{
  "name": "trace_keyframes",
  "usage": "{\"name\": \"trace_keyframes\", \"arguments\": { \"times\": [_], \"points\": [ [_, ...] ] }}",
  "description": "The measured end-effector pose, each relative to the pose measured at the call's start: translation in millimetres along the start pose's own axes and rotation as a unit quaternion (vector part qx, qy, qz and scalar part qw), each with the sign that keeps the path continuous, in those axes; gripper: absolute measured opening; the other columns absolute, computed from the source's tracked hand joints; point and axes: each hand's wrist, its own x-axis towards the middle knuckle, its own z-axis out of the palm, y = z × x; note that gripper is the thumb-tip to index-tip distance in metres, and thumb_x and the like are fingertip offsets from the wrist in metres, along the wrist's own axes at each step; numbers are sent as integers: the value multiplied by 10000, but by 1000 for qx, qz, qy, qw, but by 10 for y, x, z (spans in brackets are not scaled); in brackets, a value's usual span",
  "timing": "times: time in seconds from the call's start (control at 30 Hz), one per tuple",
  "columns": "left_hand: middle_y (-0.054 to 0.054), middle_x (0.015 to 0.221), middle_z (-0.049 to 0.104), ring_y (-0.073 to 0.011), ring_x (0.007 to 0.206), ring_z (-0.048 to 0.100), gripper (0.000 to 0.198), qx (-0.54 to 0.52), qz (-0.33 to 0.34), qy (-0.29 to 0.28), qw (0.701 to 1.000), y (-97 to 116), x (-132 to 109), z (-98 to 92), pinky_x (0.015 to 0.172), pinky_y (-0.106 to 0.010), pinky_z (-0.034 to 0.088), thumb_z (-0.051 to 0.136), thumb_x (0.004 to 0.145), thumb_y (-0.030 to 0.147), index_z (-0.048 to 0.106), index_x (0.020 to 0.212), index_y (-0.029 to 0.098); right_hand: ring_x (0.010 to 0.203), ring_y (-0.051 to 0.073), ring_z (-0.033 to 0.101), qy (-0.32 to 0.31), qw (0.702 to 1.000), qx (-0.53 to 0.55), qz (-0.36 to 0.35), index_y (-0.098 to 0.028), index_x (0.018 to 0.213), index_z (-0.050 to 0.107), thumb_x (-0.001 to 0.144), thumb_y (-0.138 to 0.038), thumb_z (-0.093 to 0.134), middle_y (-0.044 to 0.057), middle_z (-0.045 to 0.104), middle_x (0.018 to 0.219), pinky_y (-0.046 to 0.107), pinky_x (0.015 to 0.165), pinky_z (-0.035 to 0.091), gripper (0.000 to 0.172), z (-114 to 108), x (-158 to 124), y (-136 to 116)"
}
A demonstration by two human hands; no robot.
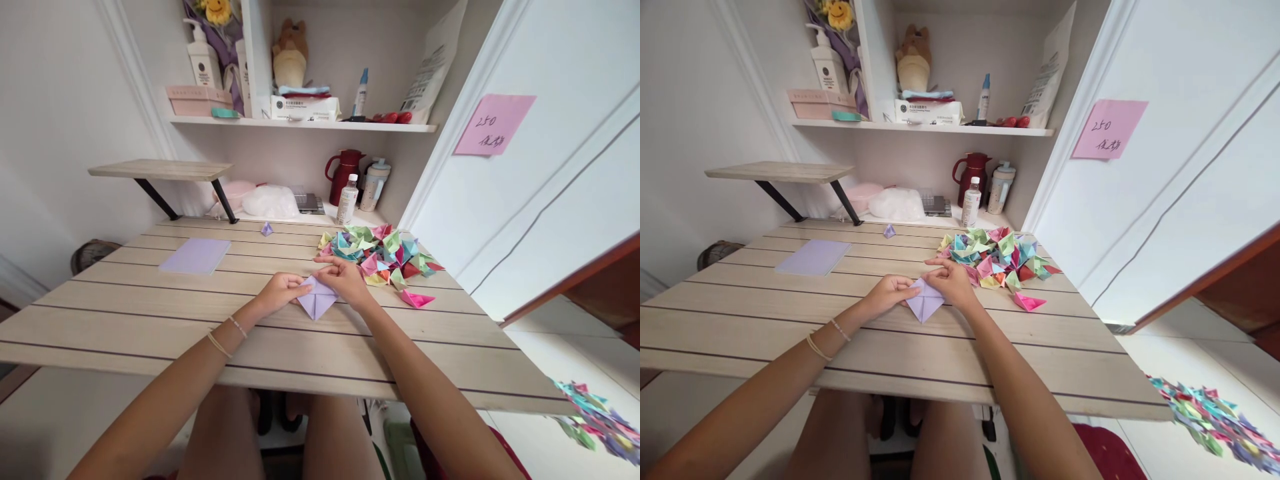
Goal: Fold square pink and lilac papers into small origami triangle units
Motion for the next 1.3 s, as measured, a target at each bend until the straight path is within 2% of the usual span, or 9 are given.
{"name": "trace_keyframes", "arguments": {
  "times": [0.1,0.23,0.43,0.6,0.73,0.9,1.3],
  "points": [
    [-41,651,645,-121,609,594,262,-3,15,34,999,-3,17,-14,561,-208,459,670,648,351,632,714,100,546,115,567,-11,1000,-3,20,-161,1044,561,622,-373,678,20,657,700,208,472,398,486,7,-10,-18],
    [-47,690,655,-146,649,609,273,-35,16,74,997,25,11,-13,603,-249,483,682,627,358,628,713,105,600,130,593,-26,999,-23,39,-166,1063,546,574,-344,726,8,646,684,217,528,427,551,3,-18,-15],
    [-42,663,650,-145,634,601,282,-11,22,71,997,37,7,-7,580,-239,469,654,647,389,644,693,110,587,132,594,-30,999,-11,38,-167,1057,545,558,-302,735,3,648,678,231,536,446,551,-8,6,53],
    [-30,623,643,-135,594,586,257,36,59,95,993,17,37,-36,541,-218,439,670,628,373,648,665,119,572,123,584,-47,997,-37,52,-173,1063,546,555,-272,741,-7,637,650,212,511,421,554,-31,15,84],
    [-55,737,678,-149,673,608,251,13,78,122,989,36,42,-46,630,-245,460,707,592,328,660,734,126,565,118,577,-77,993,-46,70,-181,1081,533,548,-246,745,-8,645,663,200,494,407,577,-20,3,90],
    [-83,807,686,-175,742,618,264,7,83,113,990,48,35,-59,700,-283,471,704,596,322,675,763,120,583,120,578,-106,990,-49,79,-188,1099,514,545,-221,743,-8,653,686,194,502,402,600,6,-14,103],
    [-60,724,677,-149,663,607,250,-4,80,149,986,58,38,-74,620,-243,475,688,620,339,666,734,118,570,141,598,-87,993,-24,72,-189,1048,534,558,-256,739,10,661,684,211,486,428,535,53,-28,87]
  ]
}}
